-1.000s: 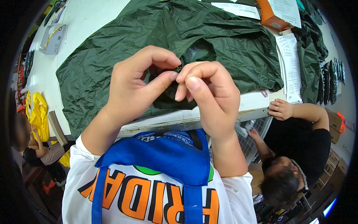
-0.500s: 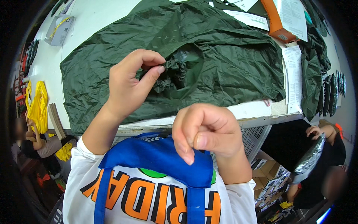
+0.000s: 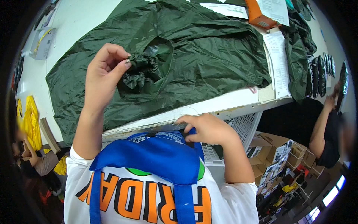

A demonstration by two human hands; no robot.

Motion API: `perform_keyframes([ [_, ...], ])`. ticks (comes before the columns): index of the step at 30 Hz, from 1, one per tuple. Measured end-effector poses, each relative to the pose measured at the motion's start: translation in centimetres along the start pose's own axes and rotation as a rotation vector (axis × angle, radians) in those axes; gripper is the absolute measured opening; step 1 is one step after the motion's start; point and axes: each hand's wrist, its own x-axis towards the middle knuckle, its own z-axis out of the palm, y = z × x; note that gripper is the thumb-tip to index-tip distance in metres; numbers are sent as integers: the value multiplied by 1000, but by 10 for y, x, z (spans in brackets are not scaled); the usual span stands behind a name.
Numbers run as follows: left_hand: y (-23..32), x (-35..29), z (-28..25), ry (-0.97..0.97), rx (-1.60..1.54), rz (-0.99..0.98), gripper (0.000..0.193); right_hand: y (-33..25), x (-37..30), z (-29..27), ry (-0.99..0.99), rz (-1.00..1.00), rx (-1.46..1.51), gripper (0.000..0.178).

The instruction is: The person folds a large green fabric item on a white table, aligning edges and smoothing the surface. They then fold it into a compact bundle and place it into a white basket. The person repeats the process with a second green fabric item.

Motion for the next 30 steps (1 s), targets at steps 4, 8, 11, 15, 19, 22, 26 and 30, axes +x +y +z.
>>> perform_keyframes([
  [4,1,2,4,-81,-169,-78,13,17,-7,-15,396,-116,228,46],
  [8,17,2,4,-167,-183,-167,15,-4,42,-37,772,-427,595,41],
  [11,23,-2,0,-142,-178,-168,17,-35,70,-43,890,-492,669,47],
  [15,23,-10,-8,-103,-198,-156,20,-73,75,-34,1315,-570,-13,48],
  [19,27,-16,-10,-111,-198,-133,20,-97,69,-29,1154,-760,-264,28],
  [22,34,-18,-11,-128,-141,-101,18,-99,80,-27,1255,-874,-400,22],
  [26,34,-16,-10,-157,-156,-74,14,-91,76,-28,1011,-783,339,8],
  [30,31,-14,-9,-163,-135,-45,9,-86,73,-32,728,-815,789,5],
])
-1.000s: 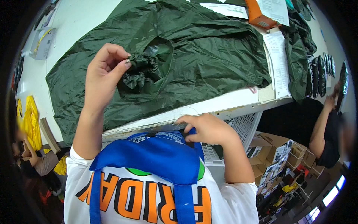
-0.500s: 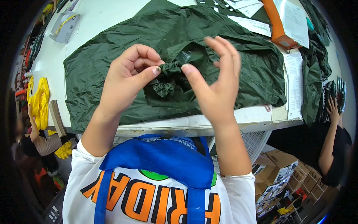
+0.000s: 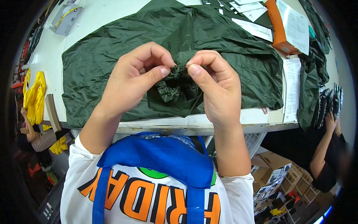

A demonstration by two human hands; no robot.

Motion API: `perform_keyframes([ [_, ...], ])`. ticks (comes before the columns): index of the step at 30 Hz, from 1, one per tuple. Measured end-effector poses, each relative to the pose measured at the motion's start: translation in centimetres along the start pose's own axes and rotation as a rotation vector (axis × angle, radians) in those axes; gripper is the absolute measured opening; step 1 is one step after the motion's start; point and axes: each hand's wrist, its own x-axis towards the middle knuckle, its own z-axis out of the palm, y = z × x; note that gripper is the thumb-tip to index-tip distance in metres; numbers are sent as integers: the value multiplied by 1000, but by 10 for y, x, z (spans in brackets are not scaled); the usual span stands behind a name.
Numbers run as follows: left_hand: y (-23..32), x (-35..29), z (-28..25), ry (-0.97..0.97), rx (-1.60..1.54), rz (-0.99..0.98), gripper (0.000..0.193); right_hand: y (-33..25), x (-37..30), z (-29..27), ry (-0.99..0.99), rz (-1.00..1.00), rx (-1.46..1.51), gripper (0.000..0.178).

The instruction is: The person folds a large green fabric item on a white table, aligning edges and smoothing the surface. They then fold it into a compact bundle and place it into a white basket. The person repeats the process with a second green fabric item.

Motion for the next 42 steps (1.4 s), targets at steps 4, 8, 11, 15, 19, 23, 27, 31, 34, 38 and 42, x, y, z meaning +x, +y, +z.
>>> perform_keyframes([
  [4,5,6,8,-16,184,-63,14,-8,-6,-1,31,-193,-298,7],
  [8,3,7,25,24,378,189,23,-16,-8,1,-142,-552,-819,15],
  [11,-7,14,29,61,444,283,14,-21,-13,-24,-76,-547,-734,18],
  [15,-10,10,26,92,246,56,5,10,-43,-154,770,-221,-593,24],
  [19,-11,15,17,-9,19,-60,4,75,-133,-313,987,241,-1413,48],
  [23,-9,16,11,-55,-240,-176,7,72,-148,-299,691,439,-1540,60],
  [27,-9,11,4,-66,-361,-186,8,53,-194,-324,950,659,-833,18],
  [31,-8,9,8,-101,-396,-190,7,-3,-152,-208,938,87,-678,26],
  [34,-7,11,11,-111,-393,-170,7,-22,-98,-100,451,-202,-1004,38],
  [38,-9,11,12,-98,-397,-158,6,-15,-62,-23,137,-429,-1193,47],
  [42,-6,9,13,-107,-404,-171,6,-12,-53,-12,153,-470,-1242,43],
])
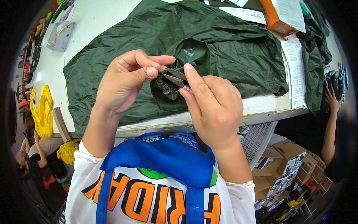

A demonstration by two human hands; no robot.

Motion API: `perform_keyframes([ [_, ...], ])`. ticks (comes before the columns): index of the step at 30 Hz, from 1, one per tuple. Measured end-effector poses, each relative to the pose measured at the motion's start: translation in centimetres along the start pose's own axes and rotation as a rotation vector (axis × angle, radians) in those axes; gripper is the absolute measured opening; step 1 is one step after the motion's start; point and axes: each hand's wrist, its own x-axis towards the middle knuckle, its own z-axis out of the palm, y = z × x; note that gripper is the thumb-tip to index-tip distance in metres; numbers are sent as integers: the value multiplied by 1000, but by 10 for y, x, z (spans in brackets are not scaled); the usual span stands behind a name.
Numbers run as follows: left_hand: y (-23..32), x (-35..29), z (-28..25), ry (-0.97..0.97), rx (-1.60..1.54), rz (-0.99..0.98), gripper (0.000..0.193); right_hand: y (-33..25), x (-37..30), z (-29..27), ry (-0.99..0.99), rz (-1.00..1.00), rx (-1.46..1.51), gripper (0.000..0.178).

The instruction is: The person folds a large green fabric item on a white table, aligning edges and smoothing the surface. They then fold it into a compact bundle and place it into a white basket. The person repeats the process with a second green fabric item.

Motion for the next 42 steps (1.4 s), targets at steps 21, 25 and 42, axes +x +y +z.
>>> perform_keyframes([
  [21,-49,-16,0,-136,986,-32,77,403,-94,-121,126,1002,-881,49],
  [25,-101,3,42,-89,1383,25,102,281,-32,-59,96,728,162,48],
  [42,-45,-57,-194,844,327,216,25,6,30,89,-383,-151,517,42],
])
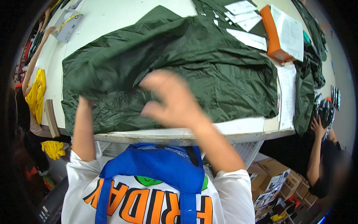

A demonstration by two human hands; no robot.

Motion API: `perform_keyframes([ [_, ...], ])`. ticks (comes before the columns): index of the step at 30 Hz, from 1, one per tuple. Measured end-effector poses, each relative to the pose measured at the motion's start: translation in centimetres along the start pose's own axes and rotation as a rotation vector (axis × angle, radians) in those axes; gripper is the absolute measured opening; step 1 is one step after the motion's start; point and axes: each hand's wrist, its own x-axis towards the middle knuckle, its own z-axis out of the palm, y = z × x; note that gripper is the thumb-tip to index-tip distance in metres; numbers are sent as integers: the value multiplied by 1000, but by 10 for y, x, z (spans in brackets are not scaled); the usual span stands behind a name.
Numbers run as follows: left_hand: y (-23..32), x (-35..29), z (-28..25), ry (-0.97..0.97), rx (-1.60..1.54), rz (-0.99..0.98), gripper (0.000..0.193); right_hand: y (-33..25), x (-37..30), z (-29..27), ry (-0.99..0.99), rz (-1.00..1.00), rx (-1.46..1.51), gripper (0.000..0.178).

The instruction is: The person folds a large green fabric item on a white table, aligning edges and smoothing the surface. They then fold it into a compact bundle and place it into a white basket. The person repeats the process with a second green fabric item.

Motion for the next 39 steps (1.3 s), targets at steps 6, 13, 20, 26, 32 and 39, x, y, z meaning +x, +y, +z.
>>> perform_keyframes([
  [6,-57,124,-107,-63,394,-377,24,221,-23,-78,-35,489,-1027,60],
  [13,-77,117,-84,-27,126,-651,42,231,99,-82,89,251,-702,34],
  [20,-114,125,-119,44,22,-284,41,304,136,-45,-21,302,-948,16],
  [26,-39,114,-86,168,501,38,46,299,134,-37,102,267,-1055,14],
  [32,-61,155,-62,301,716,5,32,310,145,-46,171,177,-990,15],
  [39,-55,214,-57,88,762,181,51,322,153,-73,27,315,-736,29],
])
